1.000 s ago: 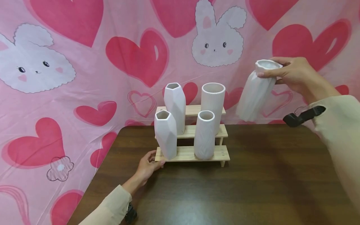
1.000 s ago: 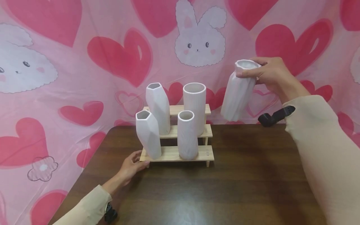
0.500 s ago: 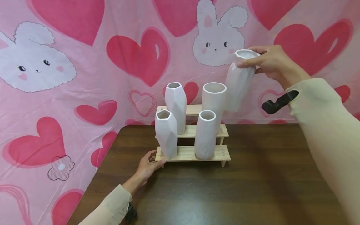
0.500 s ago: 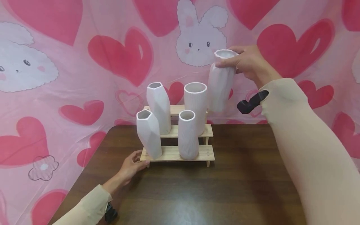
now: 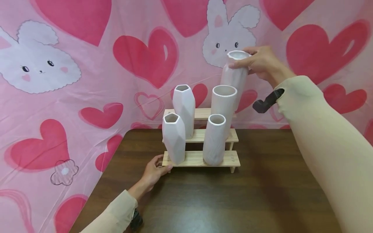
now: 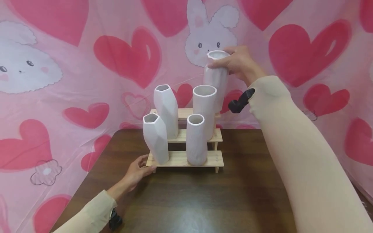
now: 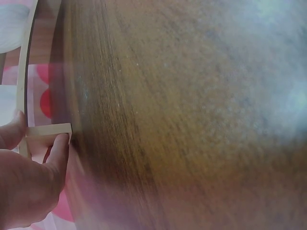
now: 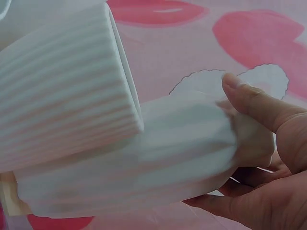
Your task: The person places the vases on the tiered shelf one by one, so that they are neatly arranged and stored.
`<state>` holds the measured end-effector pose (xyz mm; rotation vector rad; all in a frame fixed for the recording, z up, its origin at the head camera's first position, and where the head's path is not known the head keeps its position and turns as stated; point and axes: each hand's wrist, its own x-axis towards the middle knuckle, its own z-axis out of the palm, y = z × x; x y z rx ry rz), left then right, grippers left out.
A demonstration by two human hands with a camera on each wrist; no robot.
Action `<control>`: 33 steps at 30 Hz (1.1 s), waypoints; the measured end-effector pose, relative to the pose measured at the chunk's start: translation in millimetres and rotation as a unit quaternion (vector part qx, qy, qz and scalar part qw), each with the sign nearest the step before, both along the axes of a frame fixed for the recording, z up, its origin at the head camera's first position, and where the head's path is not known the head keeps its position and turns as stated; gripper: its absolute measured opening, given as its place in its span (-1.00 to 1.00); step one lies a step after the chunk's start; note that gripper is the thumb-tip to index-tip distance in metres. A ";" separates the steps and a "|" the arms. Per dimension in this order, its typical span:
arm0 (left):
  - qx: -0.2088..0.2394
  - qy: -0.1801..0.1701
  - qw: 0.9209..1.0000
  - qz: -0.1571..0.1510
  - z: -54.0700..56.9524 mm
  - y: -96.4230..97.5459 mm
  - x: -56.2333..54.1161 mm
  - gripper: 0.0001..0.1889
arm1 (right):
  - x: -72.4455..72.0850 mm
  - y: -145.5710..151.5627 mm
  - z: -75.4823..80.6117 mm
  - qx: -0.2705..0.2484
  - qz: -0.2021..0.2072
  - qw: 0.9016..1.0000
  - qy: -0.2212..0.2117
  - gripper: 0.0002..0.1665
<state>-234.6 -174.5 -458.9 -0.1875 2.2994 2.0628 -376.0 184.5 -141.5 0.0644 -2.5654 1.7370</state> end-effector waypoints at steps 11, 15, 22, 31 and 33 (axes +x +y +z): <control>-0.001 -0.004 1.000 0.000 0.2 4.7 -0.2 -0.36 | -9.5 -13.5 -6.9 0.005 0.016 1.000 -0.011 0.01; -0.002 -0.002 1.000 0.001 0.4 5.7 1.9 -0.36 | -11.0 -18.3 -8.7 0.016 0.023 0.999 -0.018 0.05; -0.002 -0.002 1.000 -0.001 0.0 6.5 2.8 -0.37 | -12.5 -23.8 -7.3 0.022 0.023 0.999 -0.033 0.11; -0.004 -0.002 1.000 -0.004 -0.9 6.0 2.5 -0.38 | -12.8 -31.0 -8.4 0.050 0.026 0.998 -0.035 0.12; -0.006 -0.004 1.000 -0.005 -1.4 5.6 2.9 -0.37 | -13.0 -31.9 -10.4 0.049 0.027 0.998 -0.031 0.09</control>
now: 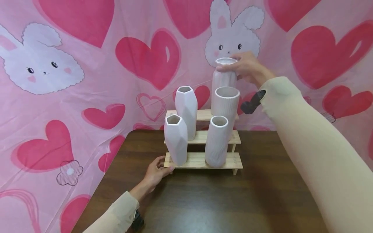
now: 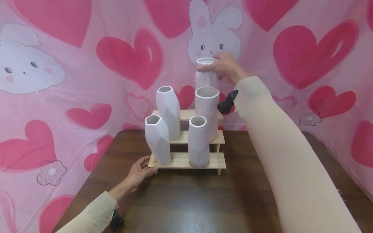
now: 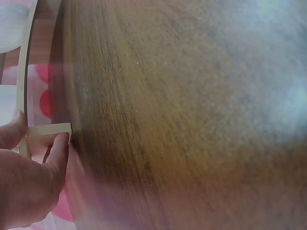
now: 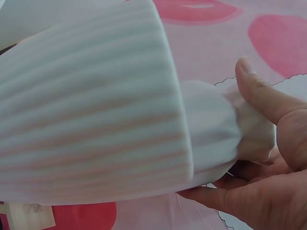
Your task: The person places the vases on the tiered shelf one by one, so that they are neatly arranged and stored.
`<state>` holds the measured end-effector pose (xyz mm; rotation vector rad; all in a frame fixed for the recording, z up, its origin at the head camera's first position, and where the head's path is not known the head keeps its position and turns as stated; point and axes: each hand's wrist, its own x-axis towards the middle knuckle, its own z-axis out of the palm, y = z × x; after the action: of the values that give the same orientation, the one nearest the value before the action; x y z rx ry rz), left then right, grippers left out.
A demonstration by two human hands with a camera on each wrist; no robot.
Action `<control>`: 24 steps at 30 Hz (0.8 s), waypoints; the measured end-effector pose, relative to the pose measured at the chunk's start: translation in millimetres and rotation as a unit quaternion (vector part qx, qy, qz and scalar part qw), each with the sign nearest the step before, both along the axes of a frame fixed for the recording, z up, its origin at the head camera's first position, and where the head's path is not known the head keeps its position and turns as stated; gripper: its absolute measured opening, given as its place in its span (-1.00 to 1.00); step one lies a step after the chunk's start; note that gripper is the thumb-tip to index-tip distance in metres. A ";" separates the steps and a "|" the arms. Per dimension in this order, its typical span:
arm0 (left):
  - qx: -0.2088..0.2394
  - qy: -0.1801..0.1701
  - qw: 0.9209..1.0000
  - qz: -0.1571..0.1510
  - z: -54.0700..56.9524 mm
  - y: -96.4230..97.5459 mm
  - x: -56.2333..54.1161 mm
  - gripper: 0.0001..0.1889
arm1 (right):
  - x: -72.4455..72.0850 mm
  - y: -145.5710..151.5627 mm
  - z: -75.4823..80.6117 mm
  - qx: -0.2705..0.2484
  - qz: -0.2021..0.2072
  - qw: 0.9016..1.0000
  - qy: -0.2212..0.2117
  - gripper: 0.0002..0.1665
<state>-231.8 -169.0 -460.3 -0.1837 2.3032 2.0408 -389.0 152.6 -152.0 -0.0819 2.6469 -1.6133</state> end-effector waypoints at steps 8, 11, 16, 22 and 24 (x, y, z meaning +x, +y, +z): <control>-0.002 -0.005 1.000 -0.004 1.6 -0.2 -1.1 -0.34 | -1.2 -0.3 -4.5 -0.010 0.019 1.000 0.022 -0.07; -0.001 -0.004 1.000 -0.007 0.5 -0.4 -2.2 -0.34 | -0.9 1.0 -6.5 -0.012 0.028 0.999 0.025 -0.11; -0.005 -0.004 1.000 -0.012 -1.1 -0.9 -4.6 -0.35 | 2.1 3.6 -9.4 -0.014 0.043 0.998 0.038 -0.17; -0.021 -0.002 1.000 -0.008 -0.7 -2.1 -6.8 -0.35 | 17.8 9.4 -14.6 0.048 0.049 0.994 0.082 -0.06; -0.028 0.003 1.000 -0.011 -2.4 -2.7 -7.0 -0.35 | 27.0 15.7 -21.7 0.071 0.040 0.992 0.101 0.01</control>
<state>-238.7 -171.6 -462.7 -0.1529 2.3556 1.9714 -361.9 168.2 -173.7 -0.3608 2.8554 -1.4601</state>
